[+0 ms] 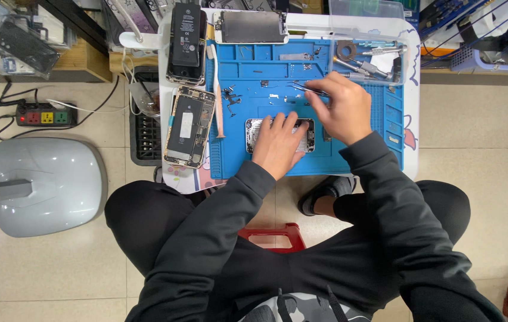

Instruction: The person sits cross-legged on a stool and uses tweezers to manipulate small components on a disassembled smartphone motherboard placed on a blue work mat. They carefully pick up and position tiny parts, occasionally using a small metal tool to assist with the assembly.

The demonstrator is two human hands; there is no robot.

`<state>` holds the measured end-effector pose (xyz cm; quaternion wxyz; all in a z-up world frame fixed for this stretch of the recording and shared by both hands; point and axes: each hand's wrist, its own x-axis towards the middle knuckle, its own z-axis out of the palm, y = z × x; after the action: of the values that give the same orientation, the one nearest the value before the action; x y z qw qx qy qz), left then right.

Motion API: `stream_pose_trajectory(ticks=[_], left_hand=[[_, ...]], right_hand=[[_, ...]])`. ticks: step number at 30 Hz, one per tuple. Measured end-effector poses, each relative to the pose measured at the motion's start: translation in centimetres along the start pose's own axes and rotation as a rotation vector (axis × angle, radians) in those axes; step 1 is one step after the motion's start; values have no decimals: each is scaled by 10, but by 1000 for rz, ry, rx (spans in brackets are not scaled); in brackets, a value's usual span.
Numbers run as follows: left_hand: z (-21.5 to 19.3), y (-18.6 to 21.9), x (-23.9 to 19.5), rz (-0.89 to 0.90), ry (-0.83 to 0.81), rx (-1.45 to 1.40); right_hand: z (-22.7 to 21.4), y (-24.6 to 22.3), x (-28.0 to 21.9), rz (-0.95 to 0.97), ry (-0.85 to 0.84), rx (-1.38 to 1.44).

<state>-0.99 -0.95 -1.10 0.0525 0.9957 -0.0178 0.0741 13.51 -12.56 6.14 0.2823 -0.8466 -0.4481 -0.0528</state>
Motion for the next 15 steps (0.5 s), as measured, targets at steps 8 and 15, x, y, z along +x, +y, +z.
stream_pose_trajectory(ticks=[8, 15], left_hand=[[3, -3, 1, -27, 23, 163], [4, -2, 0, -43, 49, 101]], right_hand=[[58, -6, 43, -61, 17, -156], [69, -2, 50, -63, -31, -191]])
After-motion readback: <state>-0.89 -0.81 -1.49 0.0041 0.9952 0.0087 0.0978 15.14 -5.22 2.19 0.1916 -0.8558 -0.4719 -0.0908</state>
